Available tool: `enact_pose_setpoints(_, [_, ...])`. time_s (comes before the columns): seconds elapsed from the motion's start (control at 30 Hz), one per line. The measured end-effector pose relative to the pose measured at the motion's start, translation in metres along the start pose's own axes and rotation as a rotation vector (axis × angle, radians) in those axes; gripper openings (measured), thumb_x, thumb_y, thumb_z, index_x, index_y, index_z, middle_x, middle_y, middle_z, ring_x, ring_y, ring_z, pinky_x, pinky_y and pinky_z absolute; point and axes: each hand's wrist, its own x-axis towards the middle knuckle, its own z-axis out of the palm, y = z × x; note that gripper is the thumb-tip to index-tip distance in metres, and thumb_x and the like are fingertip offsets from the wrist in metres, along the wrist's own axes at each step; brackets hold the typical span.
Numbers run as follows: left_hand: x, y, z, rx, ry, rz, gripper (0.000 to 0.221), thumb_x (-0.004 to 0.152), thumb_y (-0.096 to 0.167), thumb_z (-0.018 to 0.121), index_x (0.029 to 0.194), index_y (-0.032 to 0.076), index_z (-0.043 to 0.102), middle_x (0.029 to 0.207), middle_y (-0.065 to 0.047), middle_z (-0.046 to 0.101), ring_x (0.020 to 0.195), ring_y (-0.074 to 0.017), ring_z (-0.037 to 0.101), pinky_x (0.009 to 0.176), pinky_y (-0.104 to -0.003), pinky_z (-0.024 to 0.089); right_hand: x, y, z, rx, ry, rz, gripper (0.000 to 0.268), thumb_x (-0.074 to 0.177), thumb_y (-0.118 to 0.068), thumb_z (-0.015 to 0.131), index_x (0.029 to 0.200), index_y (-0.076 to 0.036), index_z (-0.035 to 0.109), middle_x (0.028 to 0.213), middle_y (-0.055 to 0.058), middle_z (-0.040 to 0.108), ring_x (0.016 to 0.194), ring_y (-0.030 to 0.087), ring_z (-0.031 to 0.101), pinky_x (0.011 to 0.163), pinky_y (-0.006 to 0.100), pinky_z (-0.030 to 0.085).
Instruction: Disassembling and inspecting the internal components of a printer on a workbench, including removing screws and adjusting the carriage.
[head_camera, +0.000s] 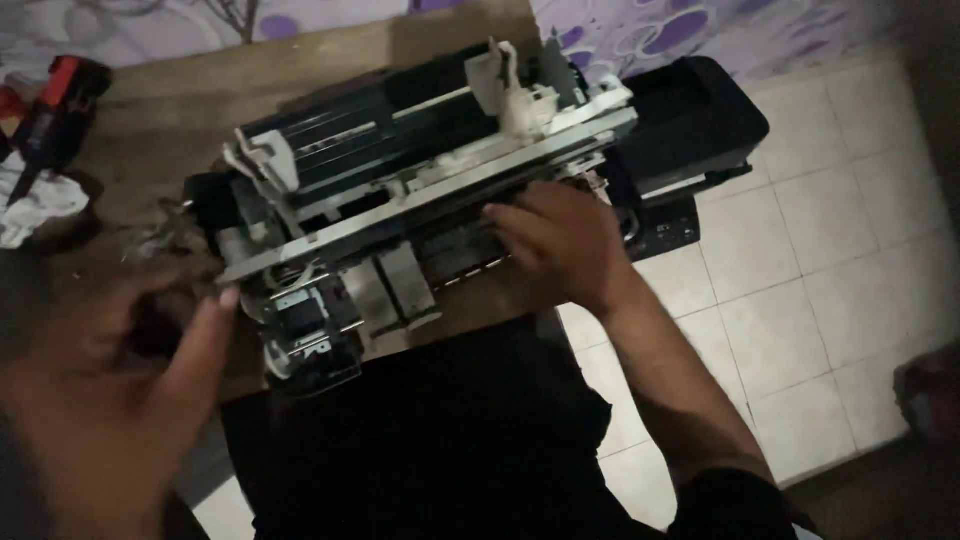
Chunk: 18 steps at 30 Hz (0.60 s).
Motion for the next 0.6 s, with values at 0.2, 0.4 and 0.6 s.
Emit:
enact_pose_setpoints(0.2, [-0.039, -0.046, 0.000, -0.043, -0.016, -0.316, 0.021, 0.104, 0.007, 0.079, 0.124, 0.003, 0.076, 0.107, -0.007, 0.074, 0.094, -0.0121, 0.064, 0.086, -0.026, 0.050, 0.039, -0.031, 0.020, -0.002, -0.006, 0.010, 0.008, 0.099, -0.010, 0.074, 0.106, -0.013, 0.073, 0.078, 0.005, 0.051, 0.064, 0.027, 0.055, 0.051, 0.039, 0.039])
enact_pose_setpoints(0.4, [-0.030, -0.042, 0.004, -0.107, -0.038, -0.101, 0.014, 0.095, -0.006, 0.077, 0.109, -0.004, 0.077, 0.100, -0.015, 0.075, 0.089, -0.0224, 0.071, 0.081, -0.034, 0.056, 0.053, -0.041, 0.028, -0.049, -0.059, -0.023, 0.014, 0.092, -0.003, 0.069, 0.089, -0.016, 0.065, 0.068, 0.006, 0.047, 0.055, 0.027, 0.046, 0.045, 0.042, 0.030])
enact_pose_setpoints(0.6, [-0.030, -0.053, -0.004, -0.021, 0.048, -0.098, 0.013, 0.098, 0.004, 0.081, 0.110, -0.001, 0.079, 0.098, -0.014, 0.076, 0.085, -0.0202, 0.071, 0.075, -0.035, 0.054, 0.050, -0.044, 0.052, -0.468, -0.526, 0.120, 0.012, 0.090, -0.032, 0.061, 0.080, -0.031, 0.067, 0.068, -0.002, 0.064, 0.065, 0.027, 0.070, 0.040, 0.043, 0.048])
